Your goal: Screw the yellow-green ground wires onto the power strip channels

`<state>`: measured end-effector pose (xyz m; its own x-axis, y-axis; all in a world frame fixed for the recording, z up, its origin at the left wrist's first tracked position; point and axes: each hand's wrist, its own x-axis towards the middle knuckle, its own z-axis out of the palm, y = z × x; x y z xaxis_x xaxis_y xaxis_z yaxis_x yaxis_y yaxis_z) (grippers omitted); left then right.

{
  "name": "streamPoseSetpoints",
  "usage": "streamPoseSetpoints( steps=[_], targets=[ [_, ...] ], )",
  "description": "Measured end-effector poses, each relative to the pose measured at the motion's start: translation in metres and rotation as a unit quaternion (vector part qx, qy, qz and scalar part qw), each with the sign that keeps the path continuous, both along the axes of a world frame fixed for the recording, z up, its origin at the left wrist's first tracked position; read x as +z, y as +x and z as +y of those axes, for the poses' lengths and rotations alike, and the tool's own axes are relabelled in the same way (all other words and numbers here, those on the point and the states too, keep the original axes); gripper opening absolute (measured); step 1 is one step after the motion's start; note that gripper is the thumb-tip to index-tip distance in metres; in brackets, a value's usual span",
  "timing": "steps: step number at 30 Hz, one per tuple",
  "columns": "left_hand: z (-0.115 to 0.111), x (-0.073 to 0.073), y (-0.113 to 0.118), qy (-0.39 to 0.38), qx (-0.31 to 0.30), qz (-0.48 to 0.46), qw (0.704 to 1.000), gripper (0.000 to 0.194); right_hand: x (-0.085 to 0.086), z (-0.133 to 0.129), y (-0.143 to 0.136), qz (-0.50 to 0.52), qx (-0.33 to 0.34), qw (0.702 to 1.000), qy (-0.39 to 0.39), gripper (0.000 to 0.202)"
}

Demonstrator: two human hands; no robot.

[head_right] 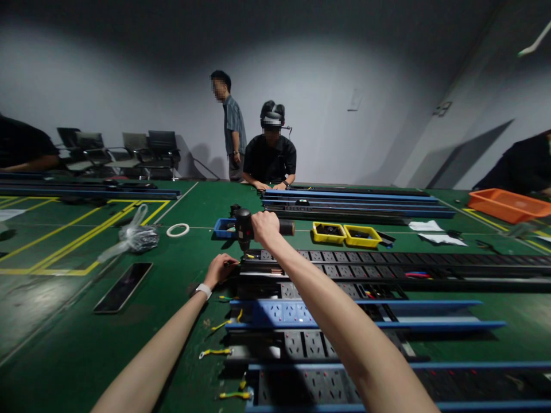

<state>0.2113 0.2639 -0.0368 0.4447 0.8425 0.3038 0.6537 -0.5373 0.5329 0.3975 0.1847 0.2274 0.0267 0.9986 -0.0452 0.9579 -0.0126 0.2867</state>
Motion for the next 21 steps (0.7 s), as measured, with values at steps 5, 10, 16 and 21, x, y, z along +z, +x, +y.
streamPoseSetpoints(
  steps=[5, 10, 16, 21],
  targets=[
    [-0.0007, 0.0008, 0.0, 0.004, -0.004, -0.001, 1.0, 0.017, -0.0002, -0.0002, -0.0001, 0.001, 0.002, 1.0, -0.001, 0.039],
    [0.0, 0.0009, -0.0001, 0.004, -0.009, 0.002, 1.0, 0.018, -0.0014, 0.0, -0.0005, 0.001, 0.007, 1.0, 0.003, 0.039],
    [0.0021, 0.0, -0.0001, 0.002, -0.008, 0.006, 1.0, 0.017, -0.0015, -0.0006, -0.0021, 0.0, 0.01, 1.0, 0.01, 0.039],
    [0.0018, -0.0006, -0.0011, 0.008, -0.012, 0.005, 1.0, 0.018, -0.0012, -0.0007, -0.0025, -0.002, 0.011, 1.0, 0.011, 0.039]
  ],
)
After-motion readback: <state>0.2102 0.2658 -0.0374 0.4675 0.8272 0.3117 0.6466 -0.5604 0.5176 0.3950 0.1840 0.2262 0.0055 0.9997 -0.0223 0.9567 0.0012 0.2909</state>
